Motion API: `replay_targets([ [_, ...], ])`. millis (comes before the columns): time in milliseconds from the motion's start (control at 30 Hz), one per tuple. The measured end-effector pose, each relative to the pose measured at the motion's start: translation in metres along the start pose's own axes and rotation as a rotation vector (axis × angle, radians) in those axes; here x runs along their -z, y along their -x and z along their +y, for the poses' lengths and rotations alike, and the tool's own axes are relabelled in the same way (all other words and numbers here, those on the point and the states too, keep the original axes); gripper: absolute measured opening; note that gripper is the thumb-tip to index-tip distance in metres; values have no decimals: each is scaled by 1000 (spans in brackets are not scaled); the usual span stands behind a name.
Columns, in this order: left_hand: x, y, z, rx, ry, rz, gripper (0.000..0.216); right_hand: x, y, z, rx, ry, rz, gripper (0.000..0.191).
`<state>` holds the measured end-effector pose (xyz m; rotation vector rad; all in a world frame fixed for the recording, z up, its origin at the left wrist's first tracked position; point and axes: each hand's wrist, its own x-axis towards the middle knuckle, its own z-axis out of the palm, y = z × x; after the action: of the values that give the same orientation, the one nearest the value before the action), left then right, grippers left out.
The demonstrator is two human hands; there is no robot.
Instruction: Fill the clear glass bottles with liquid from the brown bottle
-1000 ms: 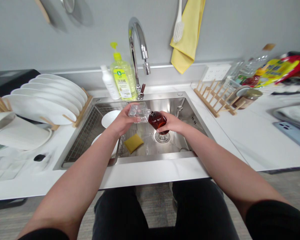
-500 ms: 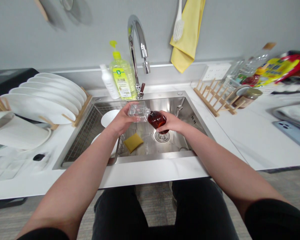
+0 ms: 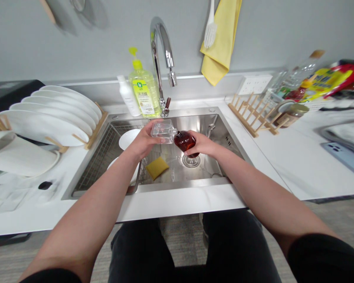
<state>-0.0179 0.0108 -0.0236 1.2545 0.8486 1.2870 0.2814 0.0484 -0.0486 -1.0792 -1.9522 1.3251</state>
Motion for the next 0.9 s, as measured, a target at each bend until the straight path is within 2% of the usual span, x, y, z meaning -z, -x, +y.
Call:
replay_targets([
  [900, 0, 2, 2, 6, -35, -9, 94, 0, -1, 5, 13, 27, -22, 85],
])
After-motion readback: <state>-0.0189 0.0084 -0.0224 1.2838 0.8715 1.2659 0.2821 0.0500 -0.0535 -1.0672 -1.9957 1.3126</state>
